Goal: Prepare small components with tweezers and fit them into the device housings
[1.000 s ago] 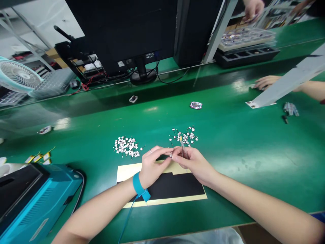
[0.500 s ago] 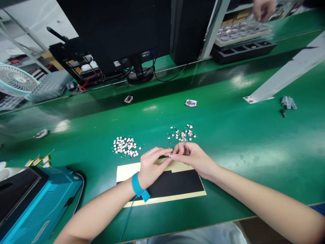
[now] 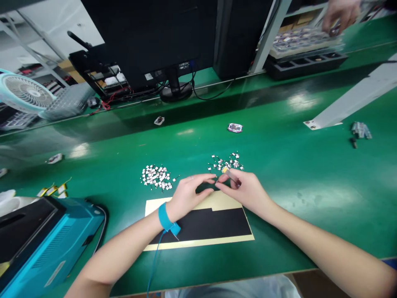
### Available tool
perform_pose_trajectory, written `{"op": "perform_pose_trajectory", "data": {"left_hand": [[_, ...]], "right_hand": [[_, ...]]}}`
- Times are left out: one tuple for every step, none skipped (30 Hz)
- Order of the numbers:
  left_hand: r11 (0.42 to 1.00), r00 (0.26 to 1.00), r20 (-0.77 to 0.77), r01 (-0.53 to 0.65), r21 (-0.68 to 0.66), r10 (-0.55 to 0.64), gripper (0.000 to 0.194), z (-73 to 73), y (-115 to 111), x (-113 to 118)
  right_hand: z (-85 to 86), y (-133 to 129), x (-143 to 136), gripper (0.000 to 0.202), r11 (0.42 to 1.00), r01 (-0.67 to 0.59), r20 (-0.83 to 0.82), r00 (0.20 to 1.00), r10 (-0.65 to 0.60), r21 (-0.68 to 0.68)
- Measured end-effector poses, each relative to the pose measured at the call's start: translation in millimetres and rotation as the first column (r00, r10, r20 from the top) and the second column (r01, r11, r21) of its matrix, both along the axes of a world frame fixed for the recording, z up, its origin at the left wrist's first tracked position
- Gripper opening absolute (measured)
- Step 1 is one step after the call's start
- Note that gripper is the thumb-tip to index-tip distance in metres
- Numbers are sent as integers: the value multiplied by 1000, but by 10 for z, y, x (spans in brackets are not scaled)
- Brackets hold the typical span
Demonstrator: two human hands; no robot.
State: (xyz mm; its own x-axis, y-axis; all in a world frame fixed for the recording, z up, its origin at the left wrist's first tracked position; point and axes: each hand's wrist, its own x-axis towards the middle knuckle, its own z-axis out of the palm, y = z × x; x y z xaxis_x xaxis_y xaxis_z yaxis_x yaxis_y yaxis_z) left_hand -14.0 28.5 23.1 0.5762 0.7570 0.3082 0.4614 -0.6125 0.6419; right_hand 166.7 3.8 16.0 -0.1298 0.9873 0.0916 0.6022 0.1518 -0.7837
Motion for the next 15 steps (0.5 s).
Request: {"op": "perform_pose_trajectory", "data": {"left_hand": [[1000,993,-118,4,-4,-4,27,60,78,-58],[1000,968,-250,-11,-7,9,23,125,160,-128],[999,926,-375,-45,-3,41,19,188,240,-205],[996,874,-478,-86,12,82,16,242,311,-282],[993,821,-560,-118,30,115,14,283,370,-353],[989,774,-618,-137,47,137,14,307,414,-412],[989,738,-660,-138,57,141,15,314,443,-457],[991,713,-689,-123,58,129,16,303,459,-487],[993,700,-706,-102,57,112,17,280,463,-503],[995,694,-713,-84,55,98,19,248,461,-508],[996,692,-716,-76,56,93,21,213,455,-505],[995,691,-716,-74,61,95,22,180,448,-498],[995,691,-715,-79,65,102,24,153,442,-490],[994,691,-714,-89,66,109,27,135,438,-482],[993,690,-715,-98,62,113,29,127,436,-474]], "right_hand": [[-2,38,55,16,995,14,104,994,-24,97],[-2,75,108,17,981,19,199,978,-58,192],[0,107,154,18,963,14,275,957,-91,269],[2,128,187,19,950,-1,328,939,-107,311],[4,133,201,20,949,-28,359,929,-91,313],[5,121,195,20,958,-74,378,925,-39,278],[5,90,170,20,966,-137,398,917,40,219],[2,43,127,19,966,-209,419,899,129,151],[-2,-16,73,19,957,-276,444,871,209,89],[-9,-83,14,20,945,-325,478,838,263,50],[-15,-152,-44,23,932,-360,517,804,294,30],[-21,-216,-95,26,920,-390,557,770,311,25],[-25,-271,-137,29,910,-414,594,738,320,25],[-25,-315,-167,30,901,-434,625,709,325,24],[-21,-348,-187,31,894,-448,654,681,328,18]]}}
